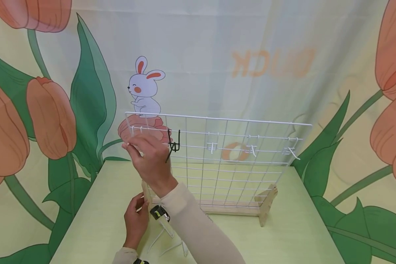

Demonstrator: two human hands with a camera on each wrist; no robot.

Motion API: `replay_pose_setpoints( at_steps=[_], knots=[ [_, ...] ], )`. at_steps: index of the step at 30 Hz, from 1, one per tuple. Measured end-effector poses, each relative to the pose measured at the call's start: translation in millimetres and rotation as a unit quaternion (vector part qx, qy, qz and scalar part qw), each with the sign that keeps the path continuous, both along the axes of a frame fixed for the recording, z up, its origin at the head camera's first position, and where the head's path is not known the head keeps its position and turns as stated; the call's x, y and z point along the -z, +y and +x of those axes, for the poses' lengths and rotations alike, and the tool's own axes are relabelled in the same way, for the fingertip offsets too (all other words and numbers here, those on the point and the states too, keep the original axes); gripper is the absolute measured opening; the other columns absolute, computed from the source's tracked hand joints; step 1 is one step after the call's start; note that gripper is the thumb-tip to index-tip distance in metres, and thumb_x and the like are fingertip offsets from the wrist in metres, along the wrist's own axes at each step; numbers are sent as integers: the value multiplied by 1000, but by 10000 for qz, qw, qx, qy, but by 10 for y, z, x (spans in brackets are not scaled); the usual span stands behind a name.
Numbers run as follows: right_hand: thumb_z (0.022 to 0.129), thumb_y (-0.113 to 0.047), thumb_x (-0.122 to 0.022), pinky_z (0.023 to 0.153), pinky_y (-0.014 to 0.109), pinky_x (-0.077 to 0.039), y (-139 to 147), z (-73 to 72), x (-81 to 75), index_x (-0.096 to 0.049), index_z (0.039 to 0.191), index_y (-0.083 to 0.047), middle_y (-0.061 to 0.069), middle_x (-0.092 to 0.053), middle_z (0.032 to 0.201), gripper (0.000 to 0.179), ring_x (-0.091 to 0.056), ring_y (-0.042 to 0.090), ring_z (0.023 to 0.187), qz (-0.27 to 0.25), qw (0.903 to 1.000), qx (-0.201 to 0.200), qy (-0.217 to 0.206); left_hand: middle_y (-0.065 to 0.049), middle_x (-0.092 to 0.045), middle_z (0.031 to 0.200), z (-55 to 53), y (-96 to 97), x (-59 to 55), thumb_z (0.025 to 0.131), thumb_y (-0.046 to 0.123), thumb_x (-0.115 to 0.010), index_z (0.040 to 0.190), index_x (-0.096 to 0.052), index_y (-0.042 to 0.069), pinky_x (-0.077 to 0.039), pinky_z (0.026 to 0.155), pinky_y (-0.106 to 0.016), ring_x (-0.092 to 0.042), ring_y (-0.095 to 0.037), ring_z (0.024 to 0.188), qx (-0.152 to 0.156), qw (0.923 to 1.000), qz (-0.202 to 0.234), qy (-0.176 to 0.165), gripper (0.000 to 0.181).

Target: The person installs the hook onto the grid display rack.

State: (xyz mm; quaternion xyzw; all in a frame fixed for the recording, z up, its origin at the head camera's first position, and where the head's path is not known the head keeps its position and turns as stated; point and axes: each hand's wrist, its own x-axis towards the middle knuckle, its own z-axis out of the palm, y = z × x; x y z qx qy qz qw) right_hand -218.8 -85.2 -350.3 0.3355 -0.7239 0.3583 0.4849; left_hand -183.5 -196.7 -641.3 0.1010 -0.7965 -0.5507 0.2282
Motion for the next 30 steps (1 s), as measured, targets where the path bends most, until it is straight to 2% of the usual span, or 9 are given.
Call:
replay_pose_setpoints(
  at_steps=[4,6,11,17,21,25,30],
  knots=[
    [90,-23,-87,99,14,-53,12,16,29,-84,100,-10,0,-82,97,17,-77,10,96,83,9999,81,69,-8,-75,119,6,16,-1,102,11,-71,136,-68,18,-51,82,-5,-69,-13,109,8,10000,58,13,35],
    [90,-23,-87,100,14,-53,19,29,43,-84,102,-9,1,-82,99,19,-77,10,98,124,9998,112,67,-8,-76,118,4,13,8,102,9,-71,136,-68,18,-51,82,-5,-69,-10,107,3,10000,71,68,35],
    [92,-26,-86,102,15,-52,37,81,96,-83,109,-9,2,-81,107,24,-76,12,105,193,9996,193,-30,-7,-76,117,-3,-20,39,102,10,-71,135,-69,19,-51,81,-4,-62,9,102,-16,9999,37,142,35],
    [93,-28,-85,100,15,-53,84,185,193,-80,117,-8,3,-80,115,31,-75,12,111,383,9989,253,-68,-5,-76,119,0,-16,36,103,13,-70,135,-69,21,-50,82,-4,-63,6,104,-2,9999,4,103,33],
    [92,-29,-84,89,11,-55,142,233,263,-80,116,-9,2,-80,117,31,-74,10,112,531,9981,324,15,-6,-76,119,5,-15,31,103,14,-69,136,-68,21,-50,82,-4,-63,6,105,13,9999,-20,145,33],
    [91,-29,-85,74,9,-55,242,278,339,-81,111,-10,0,-81,113,28,-75,9,106,581,9975,387,63,-5,-76,118,7,-13,24,102,12,-71,136,-69,20,-52,82,-5,-63,8,104,39,9998,13,209,34],
    [89,-24,-87,82,13,-58,414,370,464,-80,108,-8,2,-82,108,25,-78,10,97,421,9989,-18,-189,-8,-76,115,-2,-9,41,101,9,-72,135,-69,18,-53,81,-6,-65,3,104,52,9994,124,322,35]
  ],
)
